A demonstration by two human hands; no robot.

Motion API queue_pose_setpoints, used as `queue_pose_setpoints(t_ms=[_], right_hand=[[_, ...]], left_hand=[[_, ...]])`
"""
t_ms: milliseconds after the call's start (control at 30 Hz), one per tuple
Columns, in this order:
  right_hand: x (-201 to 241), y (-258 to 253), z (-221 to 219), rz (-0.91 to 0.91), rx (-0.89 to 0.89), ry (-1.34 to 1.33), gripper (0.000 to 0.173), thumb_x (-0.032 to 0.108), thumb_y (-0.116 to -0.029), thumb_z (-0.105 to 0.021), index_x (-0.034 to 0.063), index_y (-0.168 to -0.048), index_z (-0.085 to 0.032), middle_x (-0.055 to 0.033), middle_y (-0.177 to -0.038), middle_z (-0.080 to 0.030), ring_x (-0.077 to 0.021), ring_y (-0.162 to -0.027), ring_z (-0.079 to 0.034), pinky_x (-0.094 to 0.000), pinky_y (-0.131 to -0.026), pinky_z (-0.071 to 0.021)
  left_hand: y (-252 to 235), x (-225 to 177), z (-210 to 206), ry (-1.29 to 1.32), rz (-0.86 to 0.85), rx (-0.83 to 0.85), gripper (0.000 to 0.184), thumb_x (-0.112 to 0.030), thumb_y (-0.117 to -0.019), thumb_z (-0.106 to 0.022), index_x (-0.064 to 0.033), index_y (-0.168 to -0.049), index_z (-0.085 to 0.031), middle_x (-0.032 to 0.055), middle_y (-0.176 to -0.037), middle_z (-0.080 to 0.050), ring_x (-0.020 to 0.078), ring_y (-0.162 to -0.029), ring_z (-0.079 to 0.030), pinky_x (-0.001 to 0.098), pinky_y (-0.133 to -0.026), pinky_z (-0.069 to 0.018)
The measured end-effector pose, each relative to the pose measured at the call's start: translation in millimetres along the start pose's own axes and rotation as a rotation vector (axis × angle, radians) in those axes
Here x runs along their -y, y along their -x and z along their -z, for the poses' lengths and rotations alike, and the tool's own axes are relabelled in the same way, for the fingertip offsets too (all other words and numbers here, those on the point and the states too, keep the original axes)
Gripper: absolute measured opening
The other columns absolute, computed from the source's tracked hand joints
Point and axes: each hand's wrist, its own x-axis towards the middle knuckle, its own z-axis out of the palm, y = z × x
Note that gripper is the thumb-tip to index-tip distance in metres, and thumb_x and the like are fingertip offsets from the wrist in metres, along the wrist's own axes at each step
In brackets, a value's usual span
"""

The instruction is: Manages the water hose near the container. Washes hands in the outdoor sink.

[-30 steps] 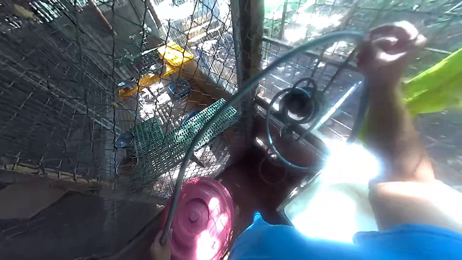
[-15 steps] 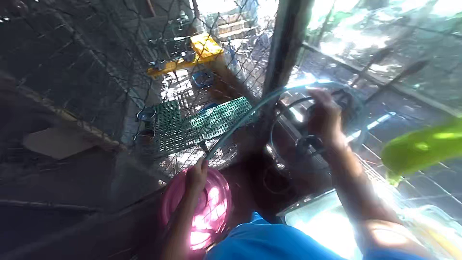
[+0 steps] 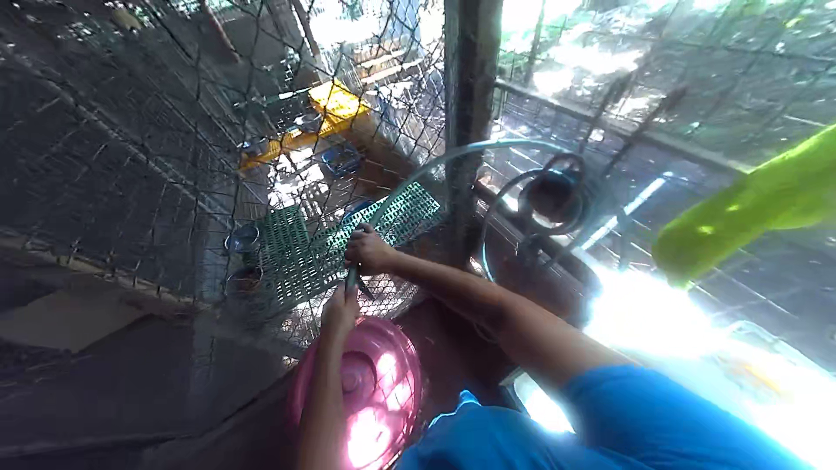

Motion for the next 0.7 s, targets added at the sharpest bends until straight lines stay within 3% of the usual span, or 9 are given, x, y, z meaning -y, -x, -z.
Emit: queue_pose_setpoints(t_ms=[100, 167, 267, 333, 400, 500, 533, 633, 700], right_hand=[[-12, -14, 6, -0.082, 0.221, 0.018, 0.022, 0.016, -0.0876, -0.077, 0.0016, -0.104, -0.077, -0.0191, -0.106, -0.074, -0.0394, -0.115, -0.063, -0.0633, -0.110, -0.0340], [-21, -4, 4, -0.170, 0.276, 0.013, 0.027, 0.021, -0.0863, -0.080, 0.0004, -0.104, -0.076, -0.0224, -0.108, -0.073, -0.0429, -0.114, -0.064, -0.0667, -0.111, -0.0350], [-23, 14, 10, -0.220, 0.293, -0.024, 0.024, 0.014, -0.0851, -0.079, -0.0022, -0.102, -0.076, -0.0253, -0.105, -0.072, -0.0466, -0.108, -0.066, -0.0694, -0.105, -0.0412], [-23, 22, 9, -0.240, 0.319, -0.013, 0.020, 0.012, -0.0853, -0.081, -0.0024, -0.097, -0.075, -0.0251, -0.099, -0.072, -0.0462, -0.101, -0.067, -0.0682, -0.102, -0.0438], [-17, 26, -9, -0.317, 0.433, 0.029, 0.025, 0.016, -0.0880, -0.081, -0.0041, -0.101, -0.073, -0.0290, -0.106, -0.070, -0.0491, -0.109, -0.063, -0.0687, -0.106, -0.0391], [27, 30, -39, -0.267, 0.616, 0.043, 0.069, 0.027, -0.0859, -0.085, -0.0009, -0.143, -0.057, -0.0369, -0.145, -0.048, -0.0570, -0.139, -0.040, -0.0746, -0.115, -0.0237], [61, 38, -50, -0.168, 0.648, 0.027, 0.079, 0.029, -0.0838, -0.086, 0.0006, -0.149, -0.050, -0.0358, -0.150, -0.044, -0.0561, -0.140, -0.040, -0.0727, -0.114, -0.0279], [176, 78, -85, 0.016, 0.814, -0.120, 0.081, 0.025, -0.0875, -0.080, 0.0045, -0.156, -0.042, -0.0304, -0.149, -0.049, -0.0504, -0.139, -0.045, -0.0679, -0.114, -0.0329], [208, 93, -97, -0.063, 0.807, -0.199, 0.055, 0.026, -0.0956, -0.070, 0.0013, -0.143, -0.057, -0.0302, -0.130, -0.063, -0.0497, -0.125, -0.057, -0.0684, -0.106, -0.0387]], left_hand=[[-3, 54, -8, 0.106, 0.018, 0.080, 0.039, -0.018, -0.1010, -0.063, 0.0078, -0.130, -0.056, 0.0228, -0.107, -0.066, 0.0272, -0.092, -0.066, 0.0455, -0.088, -0.0538], [10, 128, -28, 0.054, 0.100, 0.098, 0.041, -0.020, -0.0954, -0.072, 0.0098, -0.121, -0.061, 0.0248, -0.107, -0.066, 0.0313, -0.097, -0.064, 0.0502, -0.093, -0.0512], [68, 261, -72, 0.107, 0.321, 0.012, 0.043, -0.023, -0.0965, -0.071, 0.0099, -0.123, -0.063, 0.0284, -0.111, -0.067, 0.0382, -0.105, -0.065, 0.0559, -0.098, -0.0491], [123, 309, -92, 0.176, 0.418, -0.131, 0.041, -0.027, -0.1020, -0.063, 0.0089, -0.123, -0.064, 0.0280, -0.114, -0.068, 0.0379, -0.109, -0.065, 0.0540, -0.102, -0.0486], [162, 307, -92, 0.207, 0.503, -0.208, 0.040, -0.029, -0.1043, -0.059, 0.0087, -0.117, -0.067, 0.0272, -0.112, -0.068, 0.0364, -0.106, -0.066, 0.0525, -0.100, -0.0487], [179, 270, -65, 0.077, 0.611, -0.051, 0.042, -0.033, -0.1038, -0.058, 0.0058, -0.116, -0.068, 0.0275, -0.119, -0.067, 0.0406, -0.115, -0.064, 0.0600, -0.101, -0.0473], [178, 252, -54, 0.032, 0.598, -0.002, 0.042, -0.033, -0.1019, -0.060, 0.0053, -0.117, -0.068, 0.0278, -0.121, -0.067, 0.0424, -0.117, -0.063, 0.0625, -0.101, -0.0471], [169, 187, -26, -0.081, 0.439, 0.092, 0.040, -0.029, -0.0974, -0.067, 0.0026, -0.122, -0.067, 0.0276, -0.121, -0.067, 0.0452, -0.118, -0.063, 0.0662, -0.098, -0.0470], [167, 156, -14, -0.108, 0.321, 0.082, 0.037, -0.021, -0.0950, -0.067, 0.0009, -0.125, -0.065, 0.0254, -0.118, -0.069, 0.0438, -0.114, -0.064, 0.0645, -0.095, -0.0477]])
